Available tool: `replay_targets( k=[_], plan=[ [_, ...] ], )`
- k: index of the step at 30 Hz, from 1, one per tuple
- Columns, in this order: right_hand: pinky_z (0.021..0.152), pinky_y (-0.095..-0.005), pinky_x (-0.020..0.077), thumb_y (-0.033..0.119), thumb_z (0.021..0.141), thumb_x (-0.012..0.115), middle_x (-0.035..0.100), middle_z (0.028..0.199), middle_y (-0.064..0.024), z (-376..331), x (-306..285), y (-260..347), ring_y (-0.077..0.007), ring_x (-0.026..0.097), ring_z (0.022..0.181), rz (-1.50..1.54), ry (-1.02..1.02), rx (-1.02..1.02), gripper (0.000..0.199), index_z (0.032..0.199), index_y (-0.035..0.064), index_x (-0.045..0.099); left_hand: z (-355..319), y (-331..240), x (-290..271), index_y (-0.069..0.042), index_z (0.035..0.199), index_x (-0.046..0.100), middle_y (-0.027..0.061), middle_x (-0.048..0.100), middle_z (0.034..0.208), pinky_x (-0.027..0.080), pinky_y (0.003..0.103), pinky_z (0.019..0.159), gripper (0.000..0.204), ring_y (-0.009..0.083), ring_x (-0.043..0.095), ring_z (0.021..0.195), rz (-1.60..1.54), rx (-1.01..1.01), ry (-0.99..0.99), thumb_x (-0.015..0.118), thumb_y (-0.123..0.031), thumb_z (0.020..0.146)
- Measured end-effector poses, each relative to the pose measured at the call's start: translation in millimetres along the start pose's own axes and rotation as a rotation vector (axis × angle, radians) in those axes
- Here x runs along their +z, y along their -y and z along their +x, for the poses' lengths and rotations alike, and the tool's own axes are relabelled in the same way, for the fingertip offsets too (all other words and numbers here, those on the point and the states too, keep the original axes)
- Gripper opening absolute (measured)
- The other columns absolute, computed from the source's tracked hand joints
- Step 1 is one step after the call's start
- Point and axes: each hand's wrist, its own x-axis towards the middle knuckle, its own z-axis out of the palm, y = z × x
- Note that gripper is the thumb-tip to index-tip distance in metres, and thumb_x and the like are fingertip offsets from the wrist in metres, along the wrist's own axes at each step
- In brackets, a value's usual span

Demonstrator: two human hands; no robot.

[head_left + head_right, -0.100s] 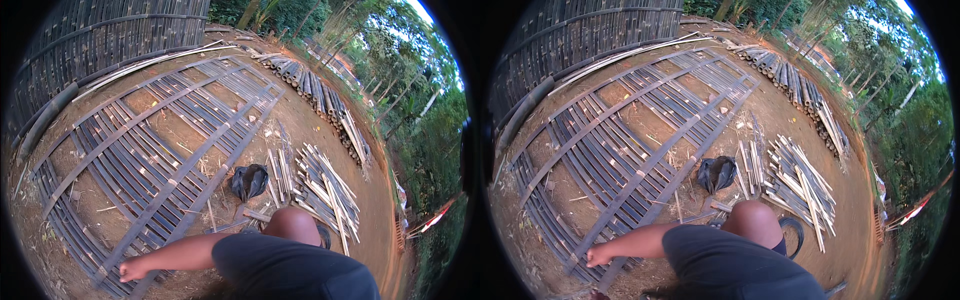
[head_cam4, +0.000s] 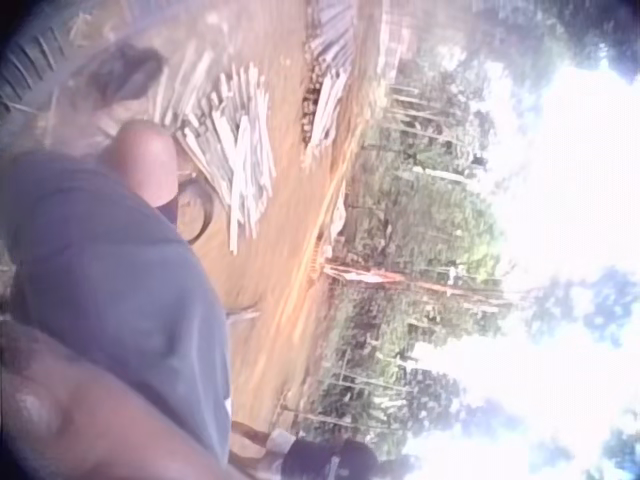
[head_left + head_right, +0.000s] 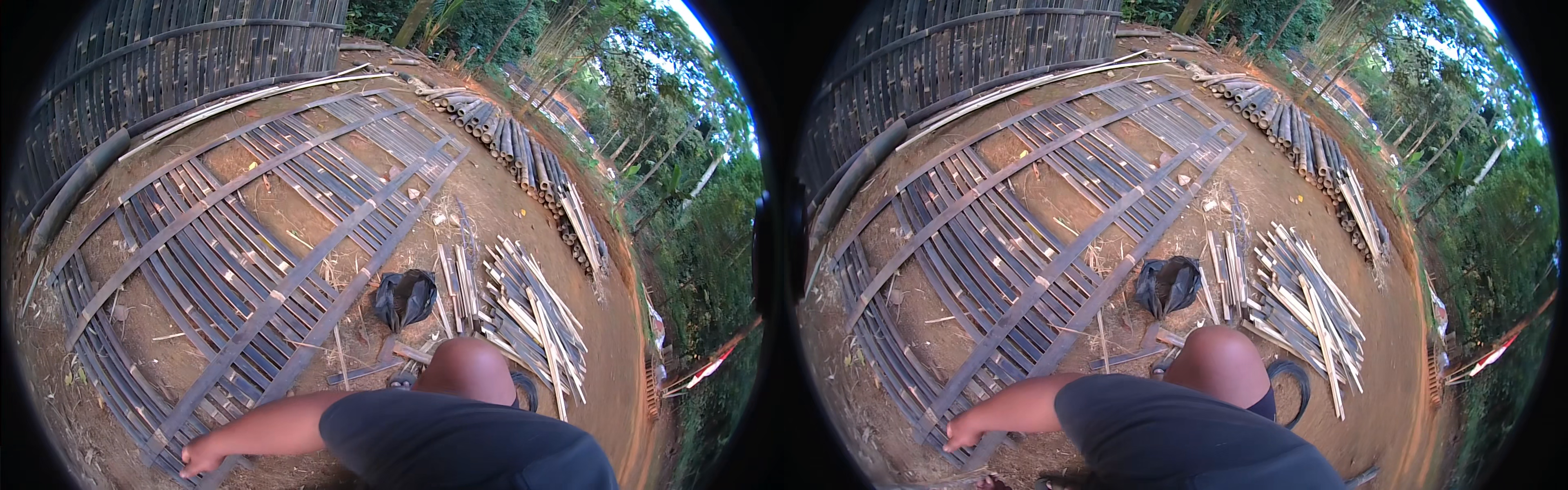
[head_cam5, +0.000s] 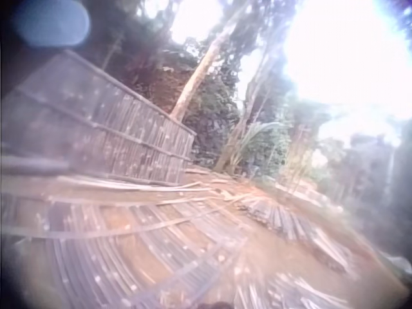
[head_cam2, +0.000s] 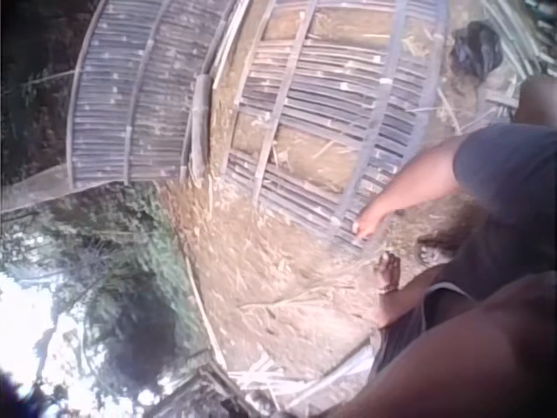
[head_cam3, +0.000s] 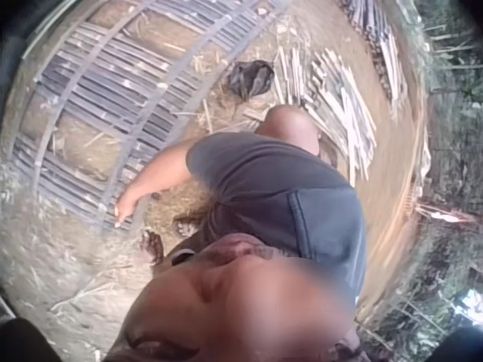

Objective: The person weaves thin bamboo strips through a larger bamboo frame, using a wooden mallet to hammer them into alignment and securing a section by hand with wire.

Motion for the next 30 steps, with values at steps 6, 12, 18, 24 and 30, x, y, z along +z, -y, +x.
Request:
replay_targets(
  k=[6, 12, 18, 24, 30],
  plan=[
    [0.088, -0.0421, 0.0476, 0.046, 0.094, 0.059, 0.072, 0.105, -0.0182, 90.2, 98.1, -52.3, -0.0293, 0.069, 0.096, -0.41, 0.259, -0.24, 0.042, 0.114, 0.0093, 0.067, -13.7, 45.5, 39.1, -0.004, 0.102, 0.065, 0.0006, 0.054, 0.073, 0.039, 0.029, 0.06, 0.02, 0.0118, 0.045, 0.062, 0.405, -0.239, 0.135, 0.065, -0.024, 0.1],
    [0.076, -0.0499, 0.0532, 0.034, 0.091, 0.06, 0.07, 0.101, -0.02, 157.2, 198.1, -206.1, -0.0354, 0.068, 0.09, -1.124, 0.398, -0.726, 0.031, 0.107, 0.0076, 0.064, 44.3, 86.5, 13.6, -0.005, 0.132, 0.062, 0.0047, 0.068, 0.099, 0.044, 0.029, 0.058, 0.038, 0.0122, 0.052, 0.066, 1.074, -0.153, 0.589, 0.064, -0.024, 0.099],
    [0.088, -0.0514, 0.0495, 0.003, 0.079, 0.062, 0.061, 0.108, -0.0228, -94.4, 88.3, -129.0, -0.0438, 0.062, 0.105, -0.24, -0.018, -0.257, 0.046, 0.122, 0.0064, 0.049, 15.5, 52.6, -96.0, -0.008, 0.142, 0.053, 0.0109, 0.058, 0.135, 0.047, 0.022, 0.056, 0.054, 0.0095, 0.051, 0.064, 0.359, 0.418, -0.08, 0.05, -0.043, 0.101],
    [0.094, -0.0431, 0.0449, -0.004, 0.078, 0.061, 0.045, 0.128, -0.0206, -224.3, 94.3, -208.0, -0.0387, 0.054, 0.115, -0.208, -0.144, -0.143, 0.072, 0.144, 0.0102, 0.038, 43.6, 5.9, -100.0, -0.007, 0.15, 0.04, 0.0143, 0.052, 0.148, 0.048, 0.022, 0.059, 0.06, 0.0089, 0.049, 0.062, 0.017, 0.558, -0.441, 0.041, -0.046, 0.104],
    [0.091, -0.043, 0.0444, -0.002, 0.079, 0.064, 0.043, 0.127, -0.0174, -243.7, 99.1, -217.5, -0.0372, 0.052, 0.113, -0.2, -0.353, -0.276, 0.07, 0.142, 0.0157, 0.041, 28.6, -35.2, 7.9, -0.014, 0.138, 0.055, 0.0102, 0.066, 0.111, 0.045, 0.025, 0.055, 0.04, 0.0122, 0.05, 0.063, -0.1, 0.563, -0.581, 0.053, -0.032, 0.102]
  ],
)
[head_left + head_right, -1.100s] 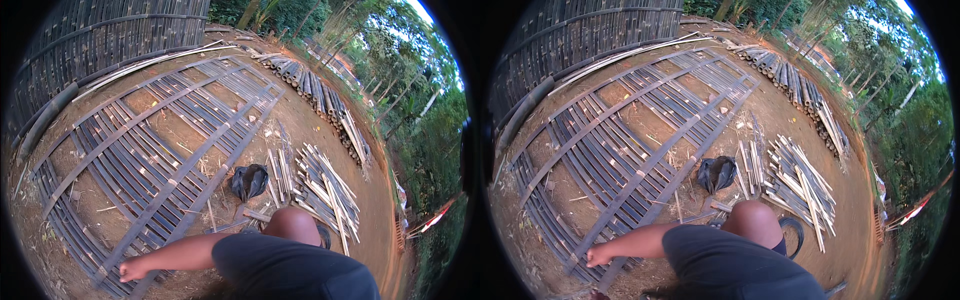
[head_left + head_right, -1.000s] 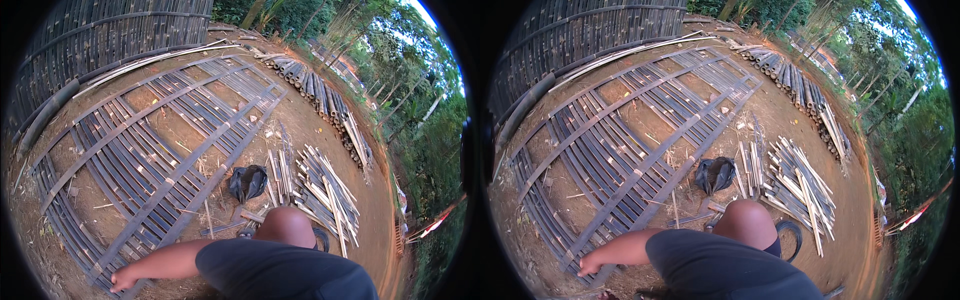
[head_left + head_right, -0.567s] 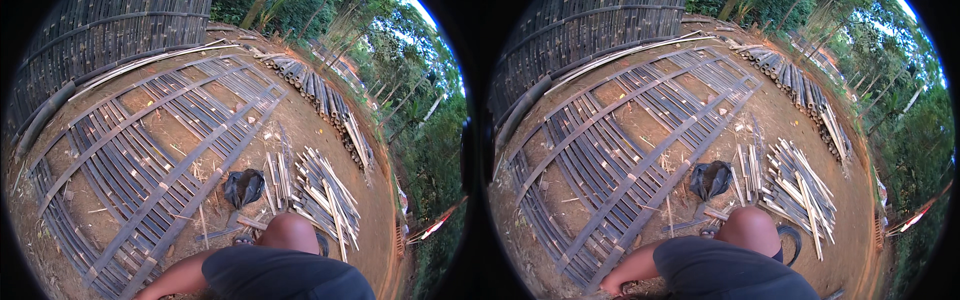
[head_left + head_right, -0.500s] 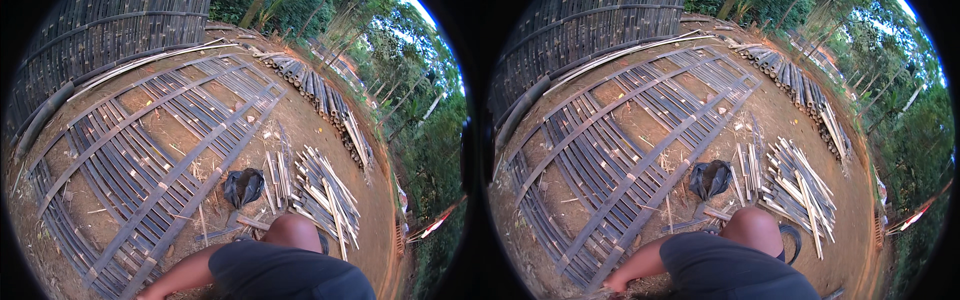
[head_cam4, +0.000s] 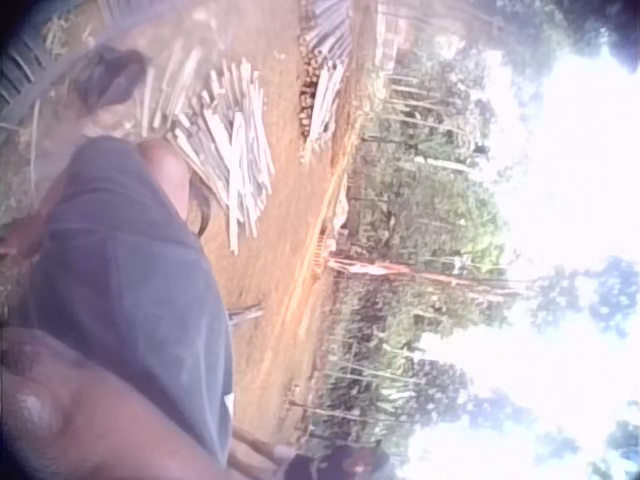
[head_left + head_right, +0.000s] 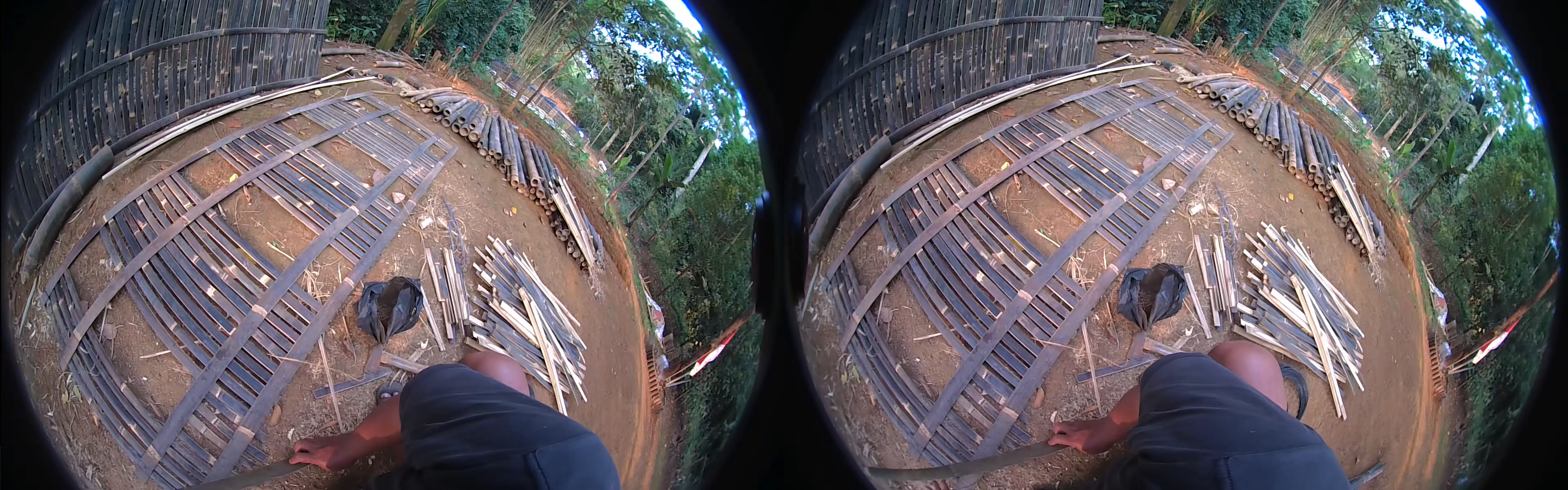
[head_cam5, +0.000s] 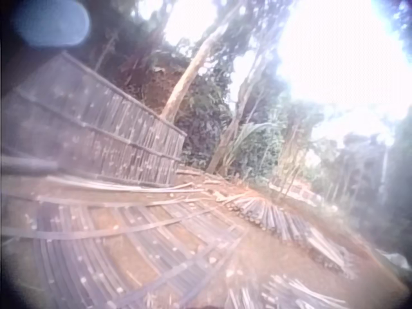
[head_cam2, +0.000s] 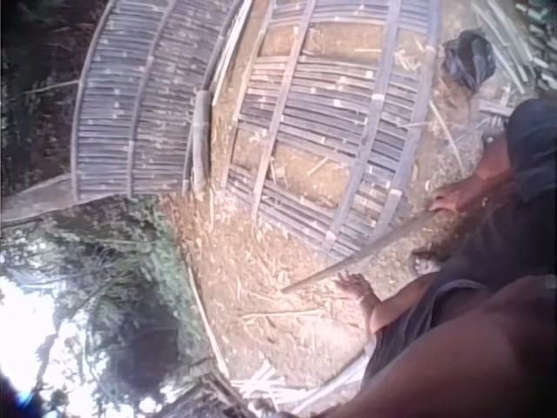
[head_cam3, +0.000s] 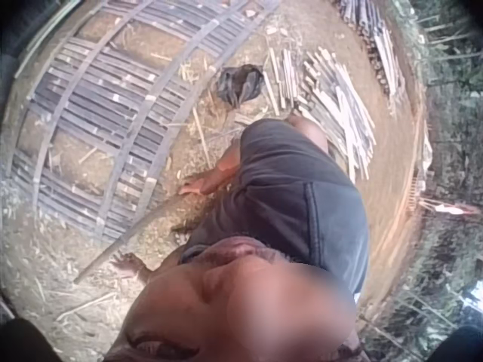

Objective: The person weaves thin bamboo strips through a larger bamboo frame, using a wooden mallet to hammer them into alignment and securing a section by hand with wire.

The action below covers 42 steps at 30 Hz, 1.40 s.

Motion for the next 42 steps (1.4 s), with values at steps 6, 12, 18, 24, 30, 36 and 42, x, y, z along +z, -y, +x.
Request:
replay_targets(
  k=[6, 12, 18, 24, 30, 36, 42],
  plan=[
    [0.096, -0.0452, 0.0436, 0.019, 0.083, 0.071, 0.046, 0.127, -0.0176, 3.5, 22.4, 6.1, -0.0368, 0.052, 0.117, 0.433, 0.072, 0.401, 0.062, 0.137, 0.0135, 0.043, 45.3, -14.1, 3.0, -0.01, 0.099, 0.063, 0.0013, 0.05, 0.07, 0.039, 0.026, 0.053, 0.02, 0.0113, 0.043, 0.056, 0.248, 0.008, 0.137, 0.063, -0.03, 0.098],
    [0.097, -0.0493, 0.044, 0.047, 0.086, 0.071, 0.05, 0.126, -0.0198, -15.3, -8.4, 44.9, -0.0403, 0.053, 0.118, -0.055, 0.214, 0.076, 0.068, 0.132, 0.0055, 0.042, 29.6, -7.5, 32.3, -0.012, 0.089, 0.06, -0.0001, 0.048, 0.068, 0.038, 0.027, 0.054, 0.019, 0.011, 0.042, 0.056, 0.394, 0.024, 0.31, 0.064, -0.028, 0.098],
    [0.098, -0.0498, 0.0439, 0.045, 0.086, 0.073, 0.053, 0.125, -0.0237, 44.2, -30.5, 58.5, -0.0442, 0.053, 0.119, -0.013, 0.001, 0.098, 0.073, 0.134, 0.0008, 0.04, -63.3, 15.0, 89.2, -0.014, 0.082, 0.061, -0.0015, 0.051, 0.067, 0.036, 0.03, 0.053, 0.021, 0.0104, 0.044, 0.059, 0.42, -0.205, 0.526, 0.061, -0.025, 0.1],
    [0.093, -0.0474, 0.0469, 0.038, 0.094, 0.066, 0.056, 0.122, -0.0196, 156.1, -64.2, 106.0, -0.0381, 0.059, 0.111, 0.382, -0.203, 0.195, 0.063, 0.139, 0.0019, 0.04, -72.0, 30.6, 115.5, -0.008, 0.1, 0.062, -0.0013, 0.054, 0.073, 0.037, 0.027, 0.054, 0.018, 0.0089, 0.046, 0.061, 0.89, -0.165, 1.009, 0.065, -0.026, 0.099],
    [0.091, -0.0486, 0.0471, 0.037, 0.096, 0.063, 0.058, 0.126, -0.0244, 249.0, -47.5, 105.1, -0.0398, 0.061, 0.113, 0.275, -0.509, 0.226, 0.063, 0.141, 0.0002, 0.039, -98.0, 43.3, 140.1, -0.006, 0.099, 0.062, 0.0, 0.054, 0.072, 0.039, 0.028, 0.051, 0.027, 0.0093, 0.048, 0.059, 0.872, -0.133, 1.128, 0.069, -0.033, 0.096],
    [0.083, -0.0514, 0.048, 0.033, 0.098, 0.059, 0.065, 0.108, -0.0263, 271.7, -80.3, 117.8, -0.0425, 0.064, 0.101, 0.395, -0.548, 0.384, 0.05, 0.137, 0.0063, 0.043, -80.9, 89.7, 121.7, -0.01, 0.084, 0.06, -0.0024, 0.052, 0.067, 0.039, 0.027, 0.051, 0.026, 0.0085, 0.048, 0.057, 0.812, -0.439, 1.22, 0.072, -0.031, 0.093],
    [0.081, -0.0504, 0.0487, 0.031, 0.1, 0.057, 0.067, 0.104, -0.0231, 264.7, -74.3, 100.5, -0.0403, 0.065, 0.097, 0.401, -0.445, 0.472, 0.036, 0.126, 0.0064, 0.053, -98.6, 89.1, 117.2, -0.001, 0.082, 0.069, 0.0048, 0.061, 0.062, 0.046, 0.032, 0.054, 0.039, 0.0138, 0.055, 0.055, 1.055, -0.318, 1.405, 0.068, -0.038, 0.094]
  ],
)
